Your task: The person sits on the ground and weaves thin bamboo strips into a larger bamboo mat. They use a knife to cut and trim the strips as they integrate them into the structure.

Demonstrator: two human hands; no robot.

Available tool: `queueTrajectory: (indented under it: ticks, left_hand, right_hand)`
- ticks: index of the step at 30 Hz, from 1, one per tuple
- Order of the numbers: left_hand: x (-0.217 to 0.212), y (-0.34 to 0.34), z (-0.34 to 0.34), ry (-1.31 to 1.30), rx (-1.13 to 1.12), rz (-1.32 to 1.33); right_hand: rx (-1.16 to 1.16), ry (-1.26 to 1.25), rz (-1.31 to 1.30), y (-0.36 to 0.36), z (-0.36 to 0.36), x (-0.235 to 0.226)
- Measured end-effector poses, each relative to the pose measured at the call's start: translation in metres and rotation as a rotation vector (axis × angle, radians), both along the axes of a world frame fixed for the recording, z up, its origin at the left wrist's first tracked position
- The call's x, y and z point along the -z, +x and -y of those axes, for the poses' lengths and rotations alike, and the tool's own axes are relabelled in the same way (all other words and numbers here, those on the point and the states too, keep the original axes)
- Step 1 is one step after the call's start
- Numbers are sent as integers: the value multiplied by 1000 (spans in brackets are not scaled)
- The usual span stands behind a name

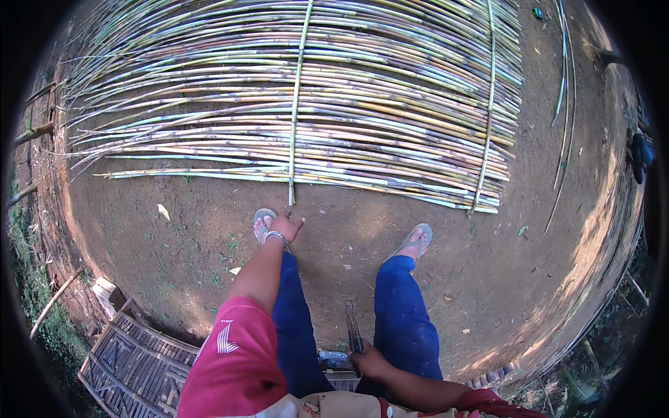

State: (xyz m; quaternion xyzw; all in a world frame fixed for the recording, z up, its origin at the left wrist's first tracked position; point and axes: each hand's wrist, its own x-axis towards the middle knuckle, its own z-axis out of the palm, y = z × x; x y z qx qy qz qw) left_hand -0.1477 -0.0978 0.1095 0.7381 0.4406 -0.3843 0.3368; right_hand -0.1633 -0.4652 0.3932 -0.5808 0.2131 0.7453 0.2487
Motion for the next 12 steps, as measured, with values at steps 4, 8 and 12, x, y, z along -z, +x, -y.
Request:
queueTrajectory:
  ticks: [4,8,12]
  left_hand:
    - [-97,-44,22,0,10,34]
    - [-231,-110,62,64,-248,16]
    - [-372,-164,145,123,-499,-153]
  right_hand:
    - [-40,20,87,18,15,-9]
    - [129,121,262,88,14,-52]
    - [95,194,476,211,60,-101]
